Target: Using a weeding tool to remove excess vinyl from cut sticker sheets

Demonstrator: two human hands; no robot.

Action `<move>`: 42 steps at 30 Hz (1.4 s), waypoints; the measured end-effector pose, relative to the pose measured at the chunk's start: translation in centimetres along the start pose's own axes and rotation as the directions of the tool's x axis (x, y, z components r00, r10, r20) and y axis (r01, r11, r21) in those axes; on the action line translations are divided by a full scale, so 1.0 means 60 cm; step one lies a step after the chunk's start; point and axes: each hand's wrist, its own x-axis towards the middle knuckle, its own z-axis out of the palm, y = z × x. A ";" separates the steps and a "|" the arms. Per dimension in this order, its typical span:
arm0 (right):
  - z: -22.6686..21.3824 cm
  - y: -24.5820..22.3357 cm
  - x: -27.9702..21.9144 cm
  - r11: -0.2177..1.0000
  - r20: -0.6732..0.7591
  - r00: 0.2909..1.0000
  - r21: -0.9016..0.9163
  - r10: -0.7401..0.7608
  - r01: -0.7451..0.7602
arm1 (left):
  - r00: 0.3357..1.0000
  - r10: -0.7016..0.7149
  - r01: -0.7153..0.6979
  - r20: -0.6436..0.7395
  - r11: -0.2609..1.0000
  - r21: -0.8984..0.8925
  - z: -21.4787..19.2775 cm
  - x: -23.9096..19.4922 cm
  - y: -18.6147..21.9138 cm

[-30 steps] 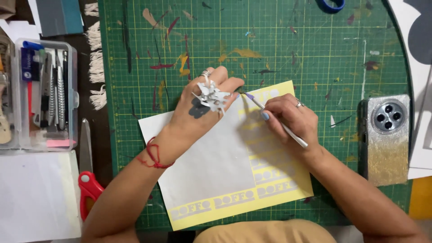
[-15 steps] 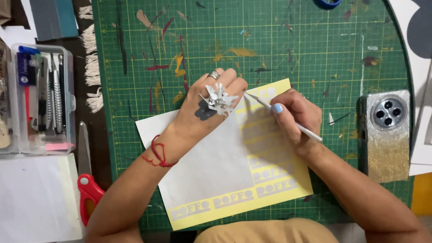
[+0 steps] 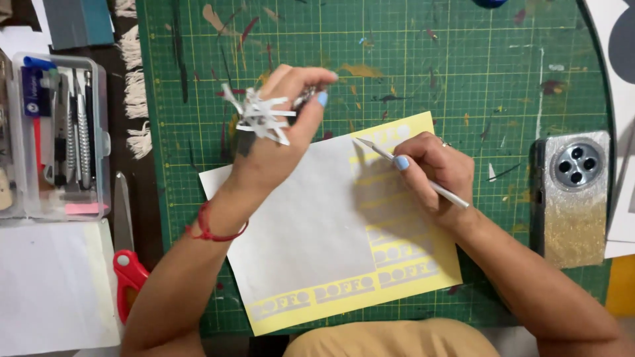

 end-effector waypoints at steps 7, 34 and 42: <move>-0.003 -0.028 0.013 0.992 0.066 0.996 -0.115 0.057 -0.049 | 0.994 -0.094 0.065 -0.062 0.931 -0.359 -0.016 0.000 0.017; -0.009 -0.028 0.017 0.919 0.038 0.920 0.047 0.390 -0.391 | 0.987 0.063 -0.079 0.151 0.991 0.107 -0.003 -0.012 -0.006; -0.008 -0.031 0.017 0.894 0.044 0.897 0.067 0.440 -0.443 | 0.986 0.018 -0.039 0.165 0.992 0.123 -0.006 -0.011 0.010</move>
